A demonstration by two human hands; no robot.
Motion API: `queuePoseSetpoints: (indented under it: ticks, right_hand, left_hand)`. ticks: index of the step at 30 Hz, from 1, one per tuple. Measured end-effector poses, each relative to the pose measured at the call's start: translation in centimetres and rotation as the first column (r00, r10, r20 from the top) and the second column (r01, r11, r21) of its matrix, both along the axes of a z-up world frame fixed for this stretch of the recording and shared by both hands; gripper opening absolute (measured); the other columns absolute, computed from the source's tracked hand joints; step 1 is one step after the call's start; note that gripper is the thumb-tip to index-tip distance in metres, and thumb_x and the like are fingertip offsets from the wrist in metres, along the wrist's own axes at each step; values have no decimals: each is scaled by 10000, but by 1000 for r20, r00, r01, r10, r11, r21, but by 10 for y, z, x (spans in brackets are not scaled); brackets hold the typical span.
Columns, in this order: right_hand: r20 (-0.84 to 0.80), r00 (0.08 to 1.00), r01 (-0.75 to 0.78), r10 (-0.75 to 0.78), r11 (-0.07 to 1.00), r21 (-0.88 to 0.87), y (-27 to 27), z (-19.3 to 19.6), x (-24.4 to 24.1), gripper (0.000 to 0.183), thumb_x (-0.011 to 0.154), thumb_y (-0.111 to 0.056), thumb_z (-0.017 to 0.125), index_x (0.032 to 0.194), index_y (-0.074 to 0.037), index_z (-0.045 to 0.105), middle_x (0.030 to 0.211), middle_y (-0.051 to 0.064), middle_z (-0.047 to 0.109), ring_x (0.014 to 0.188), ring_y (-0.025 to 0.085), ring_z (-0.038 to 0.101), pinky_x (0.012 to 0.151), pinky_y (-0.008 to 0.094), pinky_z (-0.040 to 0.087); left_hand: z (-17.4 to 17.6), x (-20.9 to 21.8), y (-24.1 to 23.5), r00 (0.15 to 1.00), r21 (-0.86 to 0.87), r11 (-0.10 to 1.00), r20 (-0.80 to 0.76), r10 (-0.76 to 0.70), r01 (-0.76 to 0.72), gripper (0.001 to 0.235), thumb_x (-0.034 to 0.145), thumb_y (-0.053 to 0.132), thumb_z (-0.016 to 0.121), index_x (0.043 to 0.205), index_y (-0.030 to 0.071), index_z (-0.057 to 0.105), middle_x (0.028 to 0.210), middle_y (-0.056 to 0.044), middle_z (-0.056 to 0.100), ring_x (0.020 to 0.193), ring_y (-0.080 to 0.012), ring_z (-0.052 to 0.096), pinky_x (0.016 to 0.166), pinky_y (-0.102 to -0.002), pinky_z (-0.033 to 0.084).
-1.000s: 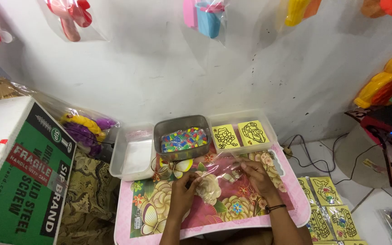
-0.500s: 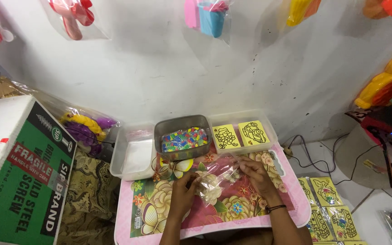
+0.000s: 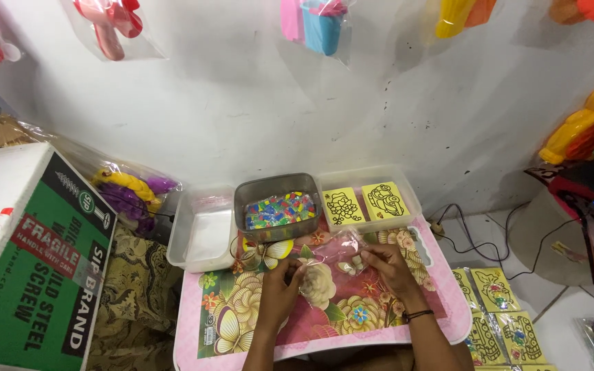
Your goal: The person sits on the floor and packs small plastic beads into clear plastic bags. They place a yellow card with a black line drawing into each bag, seal it, and set it aside. The person repeats this process with different card designs, including a fish and a bunch of grapes.
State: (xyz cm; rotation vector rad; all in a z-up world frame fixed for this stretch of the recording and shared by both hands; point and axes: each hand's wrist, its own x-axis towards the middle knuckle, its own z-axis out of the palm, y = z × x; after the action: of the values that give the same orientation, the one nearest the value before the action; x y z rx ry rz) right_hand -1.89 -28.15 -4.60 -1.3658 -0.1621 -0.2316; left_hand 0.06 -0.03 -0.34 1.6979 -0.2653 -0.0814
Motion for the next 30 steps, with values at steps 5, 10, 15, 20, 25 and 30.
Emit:
queuePoseSetpoints:
  ticks: [5,10,15,20,25,30]
  right_hand:
    - [-3,999,-33,33,997,-66,0,-3,3,232,975,-131,624,989,26,794,818,135,771,692,186,680,670,309,583]
    - [-173,984,25,-45,993,-113,1,-4,1,554,1020,-443,475,936,17,770,795,119,726,680,210,618,663,374,523]
    - [13,992,-129,128,986,110,-9,-25,5,247,994,-33,418,792,-75,555,900,116,692,814,218,599,757,376,482]
    - [83,996,12,-24,990,143,2,-1,2,487,1072,-394,428,1266,-22,675,1042,106,725,726,161,598,634,317,476]
    - [82,994,48,-75,953,298,11,23,0,610,1035,-482,488,1406,1,531,1008,149,704,694,140,597,562,275,477]
    - [32,994,96,-107,962,257,7,12,4,480,1034,-331,474,1383,-8,534,973,120,677,708,121,574,545,250,484]
  left_hand:
    - [0,1,0,1000,48,999,3,3,-3,144,898,150,739,970,29,766,735,-31,739,617,-105,594,583,-261,492]
    - [-2,1,-1,999,10,1000,-32,11,-10,67,863,70,769,906,20,758,703,-28,690,600,-111,550,563,-262,463]
    - [-2,0,0,999,25,999,-29,28,-27,96,893,124,761,898,28,758,686,-20,673,605,-112,535,582,-271,470]
    - [-8,3,0,1000,25,999,-18,24,-24,91,895,108,744,926,25,763,698,-24,691,603,-113,548,581,-272,470]
    - [-7,3,3,1000,-38,999,1,12,-12,80,888,68,739,940,10,758,709,-38,707,617,-123,575,597,-278,492]
    - [-16,6,5,999,-74,997,38,-2,5,44,899,58,742,924,23,755,711,-16,708,616,-100,565,588,-258,470]
